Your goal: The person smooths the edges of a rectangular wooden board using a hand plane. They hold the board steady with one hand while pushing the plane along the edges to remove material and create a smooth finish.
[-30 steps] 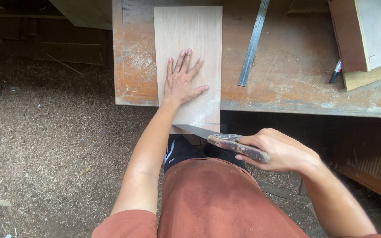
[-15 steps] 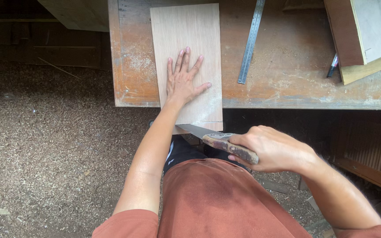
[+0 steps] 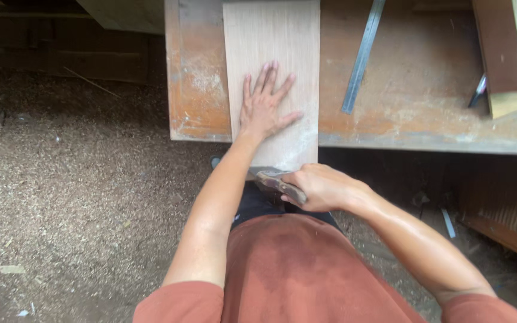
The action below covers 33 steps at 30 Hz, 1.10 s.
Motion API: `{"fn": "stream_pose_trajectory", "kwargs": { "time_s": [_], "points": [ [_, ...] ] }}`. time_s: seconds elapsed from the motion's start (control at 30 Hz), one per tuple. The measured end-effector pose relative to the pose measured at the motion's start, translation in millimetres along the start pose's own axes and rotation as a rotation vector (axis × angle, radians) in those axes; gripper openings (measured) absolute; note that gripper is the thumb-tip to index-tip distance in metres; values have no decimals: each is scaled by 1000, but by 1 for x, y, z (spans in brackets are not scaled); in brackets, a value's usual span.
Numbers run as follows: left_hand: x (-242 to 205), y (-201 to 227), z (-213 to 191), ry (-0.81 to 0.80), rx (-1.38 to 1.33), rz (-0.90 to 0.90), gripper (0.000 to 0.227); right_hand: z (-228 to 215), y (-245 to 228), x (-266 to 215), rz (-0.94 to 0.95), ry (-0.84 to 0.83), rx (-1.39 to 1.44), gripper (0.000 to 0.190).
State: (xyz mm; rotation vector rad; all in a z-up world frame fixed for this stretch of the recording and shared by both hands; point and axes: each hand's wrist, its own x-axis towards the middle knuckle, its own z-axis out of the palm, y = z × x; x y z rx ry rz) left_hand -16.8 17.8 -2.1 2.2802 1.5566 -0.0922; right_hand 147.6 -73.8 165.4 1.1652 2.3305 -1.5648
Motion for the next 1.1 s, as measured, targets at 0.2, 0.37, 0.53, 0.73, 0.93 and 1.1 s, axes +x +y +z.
{"fn": "stream_pose_trajectory", "kwargs": {
  "time_s": [0.2, 0.37, 0.53, 0.73, 0.93, 1.1],
  "points": [
    [3, 5, -1, 53, -7, -17, 100, -25, 2, -62, 74, -6, -31, 23],
    [0, 12, 2, -41, 0, -50, 100, -8, 9, -54, 143, -11, -47, 21],
    [5, 13, 1, -68, 39, -56, 100, 4, 26, -22, 163, -66, -17, 24],
    [9, 18, -2, -63, 46, -57, 101, 15, 30, -36, -8, 154, -83, 21],
    [12, 22, 4, -53, 62, -50, 101, -9, 34, -24, 159, -19, -99, 20],
    [13, 21, 3, -74, 50, -50, 101, -26, 46, -37, 108, -26, -55, 24]
  ]
}}
